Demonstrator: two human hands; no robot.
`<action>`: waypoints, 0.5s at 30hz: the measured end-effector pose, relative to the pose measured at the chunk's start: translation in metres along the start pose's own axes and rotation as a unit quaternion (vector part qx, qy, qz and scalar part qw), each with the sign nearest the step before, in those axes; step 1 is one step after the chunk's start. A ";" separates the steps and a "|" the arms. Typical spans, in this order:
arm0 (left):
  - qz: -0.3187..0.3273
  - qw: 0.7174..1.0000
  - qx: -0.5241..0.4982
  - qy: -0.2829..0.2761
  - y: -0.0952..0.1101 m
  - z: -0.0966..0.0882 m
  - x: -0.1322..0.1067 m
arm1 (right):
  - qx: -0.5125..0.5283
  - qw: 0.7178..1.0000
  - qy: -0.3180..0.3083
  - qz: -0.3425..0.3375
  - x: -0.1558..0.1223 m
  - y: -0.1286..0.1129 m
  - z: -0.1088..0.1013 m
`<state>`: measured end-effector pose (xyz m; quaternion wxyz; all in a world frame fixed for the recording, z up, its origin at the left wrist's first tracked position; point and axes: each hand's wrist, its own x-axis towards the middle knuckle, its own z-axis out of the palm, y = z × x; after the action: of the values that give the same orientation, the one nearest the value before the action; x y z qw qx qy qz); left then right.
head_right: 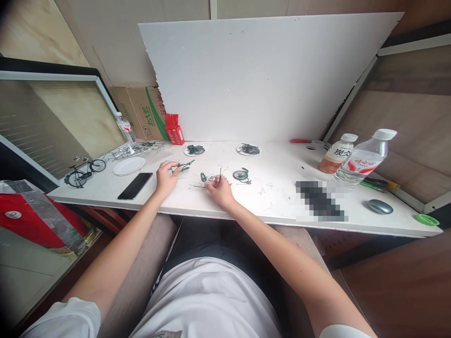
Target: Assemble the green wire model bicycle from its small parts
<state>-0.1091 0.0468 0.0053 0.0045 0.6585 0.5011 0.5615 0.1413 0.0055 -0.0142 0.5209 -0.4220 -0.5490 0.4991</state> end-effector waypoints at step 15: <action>0.298 0.951 0.060 -0.054 0.040 0.016 -0.021 | 0.256 0.964 -0.008 0.078 0.009 -0.036 -0.041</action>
<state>-0.0682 0.0212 0.0067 -0.1758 0.8061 0.3142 0.4697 0.1830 0.0137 0.0215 0.5668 -0.3120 -0.3727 0.6652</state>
